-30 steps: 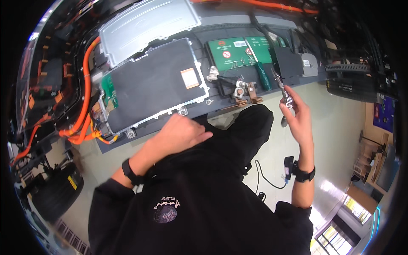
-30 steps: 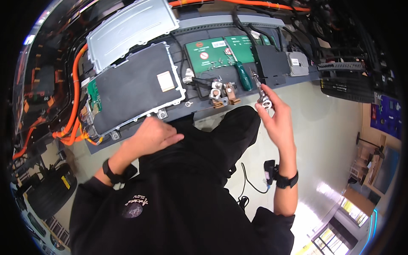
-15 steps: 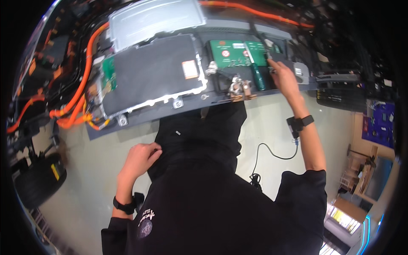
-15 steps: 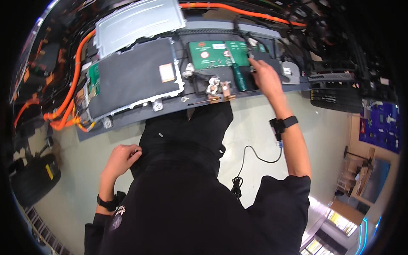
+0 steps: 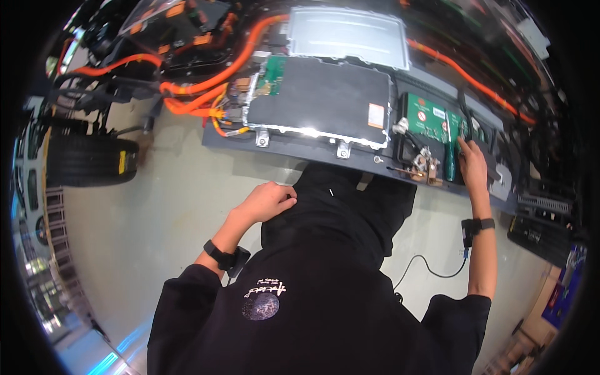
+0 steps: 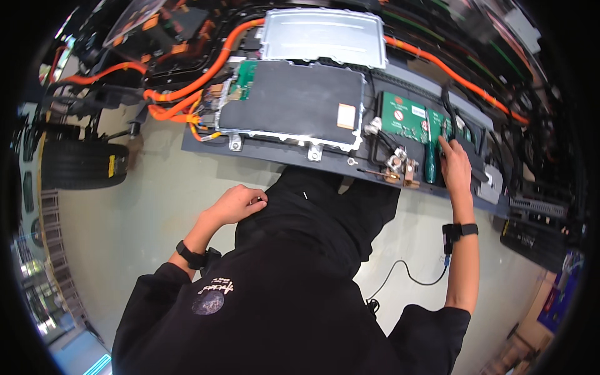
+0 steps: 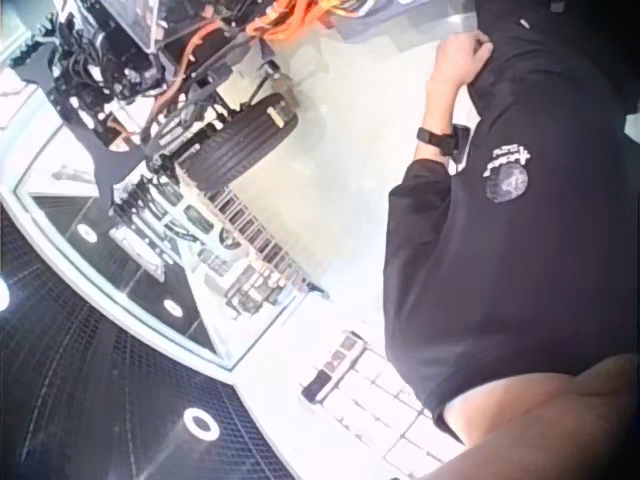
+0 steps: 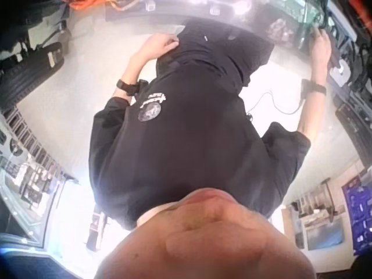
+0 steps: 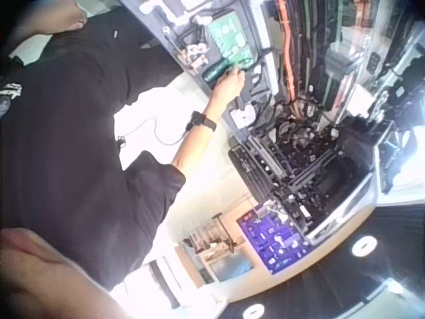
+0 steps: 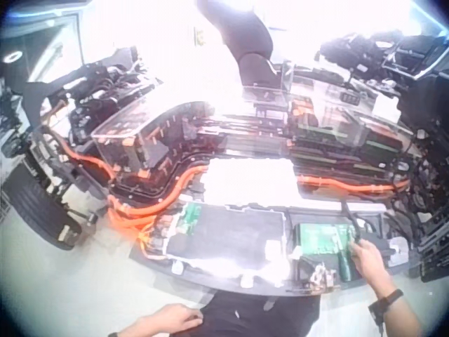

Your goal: The person selects a socket and ratchet from a tool kit and walks to an electric vehicle. They use the ratchet to remove bolts from a metal cover on the vehicle's power unit, then place the cover back onto the unit.

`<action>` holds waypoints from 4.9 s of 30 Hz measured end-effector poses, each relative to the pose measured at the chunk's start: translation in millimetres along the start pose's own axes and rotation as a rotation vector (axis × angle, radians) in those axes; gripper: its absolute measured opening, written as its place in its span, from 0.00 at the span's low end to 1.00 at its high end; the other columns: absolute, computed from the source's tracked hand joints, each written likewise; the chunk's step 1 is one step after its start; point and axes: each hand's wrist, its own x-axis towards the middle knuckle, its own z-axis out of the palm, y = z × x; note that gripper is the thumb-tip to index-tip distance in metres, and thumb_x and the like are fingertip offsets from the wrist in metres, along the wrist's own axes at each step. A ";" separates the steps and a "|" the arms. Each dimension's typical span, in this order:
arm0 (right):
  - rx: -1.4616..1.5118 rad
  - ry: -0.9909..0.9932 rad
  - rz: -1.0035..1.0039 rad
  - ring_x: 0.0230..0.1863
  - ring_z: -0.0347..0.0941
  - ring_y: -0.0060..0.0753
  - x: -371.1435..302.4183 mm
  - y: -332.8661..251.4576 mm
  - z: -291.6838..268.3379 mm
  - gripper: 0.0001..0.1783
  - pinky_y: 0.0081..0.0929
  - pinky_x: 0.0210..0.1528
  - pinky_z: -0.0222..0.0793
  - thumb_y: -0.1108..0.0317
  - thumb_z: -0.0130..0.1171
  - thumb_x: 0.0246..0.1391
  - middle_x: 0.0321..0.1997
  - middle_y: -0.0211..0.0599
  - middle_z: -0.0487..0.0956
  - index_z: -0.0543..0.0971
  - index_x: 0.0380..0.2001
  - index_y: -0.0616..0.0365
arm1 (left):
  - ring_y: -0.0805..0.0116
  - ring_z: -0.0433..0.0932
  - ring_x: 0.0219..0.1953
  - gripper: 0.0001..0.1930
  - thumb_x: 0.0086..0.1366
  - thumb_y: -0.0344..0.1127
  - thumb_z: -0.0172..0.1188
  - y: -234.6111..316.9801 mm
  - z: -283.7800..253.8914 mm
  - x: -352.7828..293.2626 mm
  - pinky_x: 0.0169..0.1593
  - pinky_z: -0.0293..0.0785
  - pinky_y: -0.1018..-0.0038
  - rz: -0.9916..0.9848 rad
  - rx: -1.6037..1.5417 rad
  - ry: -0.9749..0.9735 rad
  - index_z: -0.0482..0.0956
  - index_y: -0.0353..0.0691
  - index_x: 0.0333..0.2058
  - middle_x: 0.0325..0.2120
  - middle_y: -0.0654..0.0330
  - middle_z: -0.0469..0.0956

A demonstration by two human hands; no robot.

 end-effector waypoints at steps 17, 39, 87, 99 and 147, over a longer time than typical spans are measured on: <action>0.152 -0.006 -0.070 0.52 0.70 0.49 3.9 15.0 2.2 0.33 0.41 0.55 0.63 0.73 0.65 0.47 0.49 0.45 0.75 0.69 0.59 0.58 | 0.53 0.81 0.34 0.11 0.64 0.40 0.56 41.7 47.9 -24.0 0.40 0.75 0.61 -0.063 -0.227 0.363 0.82 0.42 0.38 0.28 0.53 0.82; 0.052 -0.031 -0.041 0.62 0.64 0.54 -2.0 -1.0 -11.6 0.34 0.44 0.62 0.61 0.71 0.66 0.46 0.62 0.48 0.68 0.69 0.58 0.61 | 0.46 0.43 0.73 0.44 0.61 0.41 0.63 4.2 -11.9 50.9 0.66 0.49 0.35 -0.159 0.429 0.617 0.48 0.42 0.71 0.72 0.51 0.42; 1.293 -0.062 0.553 0.35 0.79 0.27 329.2 -116.0 29.8 0.15 0.26 0.38 0.75 0.63 0.57 0.62 0.38 0.37 0.81 0.76 0.44 0.66 | 0.53 0.69 0.59 0.15 0.56 0.26 0.62 -40.5 -87.1 39.9 0.65 0.55 0.48 -0.034 0.030 0.846 0.79 0.41 0.44 0.53 0.58 0.73; 0.210 0.584 -0.905 0.38 0.80 0.47 152.0 -194.4 -166.1 0.09 0.45 0.42 0.76 0.80 0.65 0.41 0.34 0.44 0.83 0.75 0.26 0.67 | 0.54 0.76 0.53 0.34 0.75 0.58 0.34 -21.0 -99.0 31.5 0.57 0.72 0.59 0.221 -1.993 0.281 0.67 0.30 0.59 0.54 0.48 0.75; 1.317 -0.164 0.681 0.47 0.71 0.16 33.2 -179.2 -18.2 0.29 0.15 0.51 0.64 0.75 0.53 0.62 0.48 0.31 0.75 0.60 0.64 0.70 | 0.53 0.64 0.58 0.33 0.54 0.30 0.66 -4.5 -33.3 26.9 0.60 0.64 0.64 -0.169 -0.542 0.949 0.68 0.34 0.60 0.55 0.53 0.66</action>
